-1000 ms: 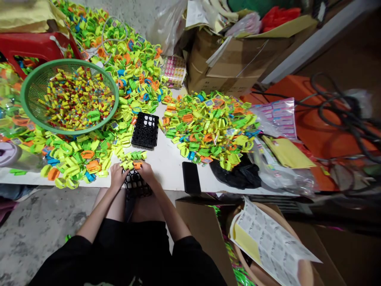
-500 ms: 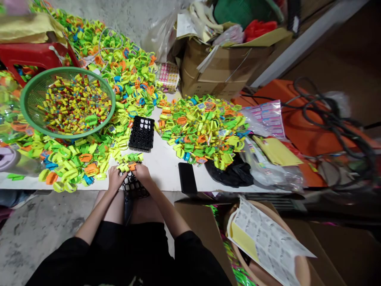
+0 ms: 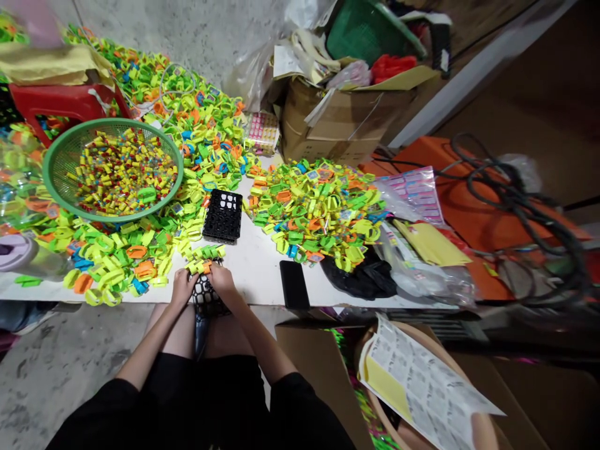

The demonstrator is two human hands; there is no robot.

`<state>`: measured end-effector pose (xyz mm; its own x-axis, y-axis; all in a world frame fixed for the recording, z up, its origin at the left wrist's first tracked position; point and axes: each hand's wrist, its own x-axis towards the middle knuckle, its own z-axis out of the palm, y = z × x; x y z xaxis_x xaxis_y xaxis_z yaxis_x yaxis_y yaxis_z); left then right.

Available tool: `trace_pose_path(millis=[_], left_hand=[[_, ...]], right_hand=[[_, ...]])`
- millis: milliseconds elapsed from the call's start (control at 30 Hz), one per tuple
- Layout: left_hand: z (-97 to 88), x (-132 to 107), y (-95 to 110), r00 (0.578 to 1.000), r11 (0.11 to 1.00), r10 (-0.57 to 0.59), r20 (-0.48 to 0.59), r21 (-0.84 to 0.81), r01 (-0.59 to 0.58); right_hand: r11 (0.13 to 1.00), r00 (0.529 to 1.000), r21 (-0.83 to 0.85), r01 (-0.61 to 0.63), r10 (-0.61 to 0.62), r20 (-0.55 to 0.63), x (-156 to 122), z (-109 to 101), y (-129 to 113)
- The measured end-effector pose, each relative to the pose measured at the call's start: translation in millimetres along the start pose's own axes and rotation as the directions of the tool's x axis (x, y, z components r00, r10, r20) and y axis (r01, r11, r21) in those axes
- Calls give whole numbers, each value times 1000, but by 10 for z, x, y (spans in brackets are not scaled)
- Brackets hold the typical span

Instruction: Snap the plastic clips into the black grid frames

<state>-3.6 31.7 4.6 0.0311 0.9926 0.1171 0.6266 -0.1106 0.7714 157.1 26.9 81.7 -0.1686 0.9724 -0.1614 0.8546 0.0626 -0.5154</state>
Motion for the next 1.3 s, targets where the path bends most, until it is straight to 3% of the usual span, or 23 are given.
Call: trace_pose_path(millis=[167, 267, 400, 467, 533, 567, 667, 700, 767, 867, 1100, 1300], left_hand=[[-59, 30, 38, 999, 999, 45, 10, -25, -45], [-68, 46, 62, 999, 999, 53, 3, -9, -53], [-61, 81, 85, 997, 997, 74, -2, 19, -74], [-63, 99, 102, 996, 996, 86, 7, 36, -86], [-67, 112, 121, 995, 994, 97, 14, 55, -97], [-69, 118, 130, 995, 993, 99, 13, 64, -100], [-70, 129, 147, 996, 992, 90, 9, 86, -91], [-68, 131, 150, 996, 992, 87, 10, 90, -88], [-66, 133, 153, 996, 992, 85, 10, 90, -86], [-66, 131, 156, 996, 993, 89, 16, 77, -90], [-37, 109, 98, 997, 996, 61, 42, 62, -63], [2, 96, 49, 999, 999, 21, 31, 46, -23]], right_hand=[[996, 997, 46, -73, 72, 19, 29, -53, -24], [988, 999, 150, -30, 33, -17, 49, -17, 41], [926, 991, 361, 108, -71, -116, 0, -82, 345], [911, 976, 404, 81, 10, -218, -87, -241, 630], [925, 917, 377, -41, 184, -354, -210, -481, 994], [931, 858, 337, -139, 283, -428, -278, -616, 1193], [842, 600, 291, -454, 530, -599, -465, -979, 1761], [801, 566, 287, -526, 581, -585, -508, -1064, 1913], [766, 581, 246, -594, 620, -527, -551, -1174, 2125], [757, 647, 153, -636, 631, -428, -502, -1237, 2212], [751, 687, -3, -660, 602, -407, -339, -1310, 1984], [799, 715, 110, -591, 582, -388, -481, -1305, 1873]])
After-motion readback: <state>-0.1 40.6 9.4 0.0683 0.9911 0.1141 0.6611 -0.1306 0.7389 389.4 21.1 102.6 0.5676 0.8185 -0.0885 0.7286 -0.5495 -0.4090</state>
